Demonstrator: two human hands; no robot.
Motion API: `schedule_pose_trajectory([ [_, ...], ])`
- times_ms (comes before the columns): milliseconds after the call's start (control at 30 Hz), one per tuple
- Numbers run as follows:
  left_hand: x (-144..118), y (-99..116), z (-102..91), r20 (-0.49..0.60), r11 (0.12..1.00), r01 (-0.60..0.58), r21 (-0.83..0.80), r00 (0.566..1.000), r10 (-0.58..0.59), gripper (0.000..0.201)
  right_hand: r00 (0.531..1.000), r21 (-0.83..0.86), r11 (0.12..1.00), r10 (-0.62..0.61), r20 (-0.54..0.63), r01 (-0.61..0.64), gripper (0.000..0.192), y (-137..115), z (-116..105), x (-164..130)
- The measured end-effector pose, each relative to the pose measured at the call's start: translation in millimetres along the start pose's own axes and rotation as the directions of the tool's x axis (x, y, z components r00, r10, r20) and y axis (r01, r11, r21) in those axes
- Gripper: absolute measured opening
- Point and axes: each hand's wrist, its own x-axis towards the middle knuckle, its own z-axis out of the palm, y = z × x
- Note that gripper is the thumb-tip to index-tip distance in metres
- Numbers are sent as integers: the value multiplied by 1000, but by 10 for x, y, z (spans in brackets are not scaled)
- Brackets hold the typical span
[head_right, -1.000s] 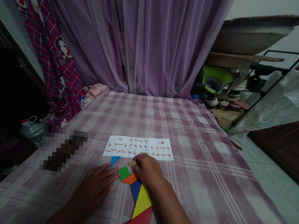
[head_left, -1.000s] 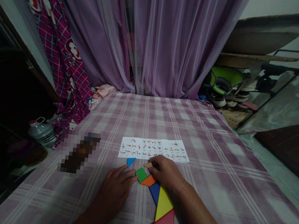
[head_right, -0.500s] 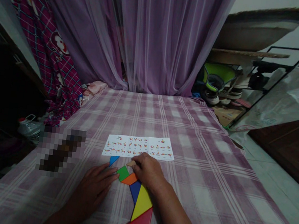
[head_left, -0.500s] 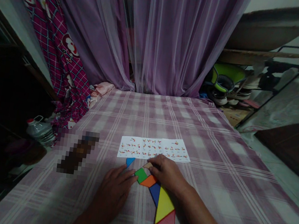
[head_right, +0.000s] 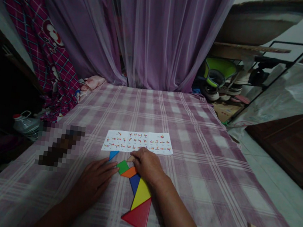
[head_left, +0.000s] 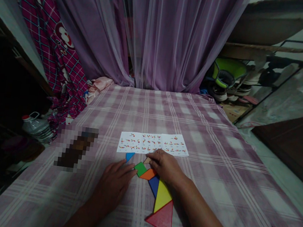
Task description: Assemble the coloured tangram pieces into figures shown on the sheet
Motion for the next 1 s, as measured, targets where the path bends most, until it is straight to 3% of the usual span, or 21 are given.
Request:
schedule_pose_trajectory([
  [467, 9, 13, -19, 10, 1000, -8, 4, 1000, 8, 41, 999, -87, 996, 13, -39, -16, 34, -7, 6, 1],
  [1000, 20, 13, -33, 42, 1000, 4, 7, 999, -4, 40, 979, 29, 983, -179, -95, 182, 38, 39, 170, 81],
])
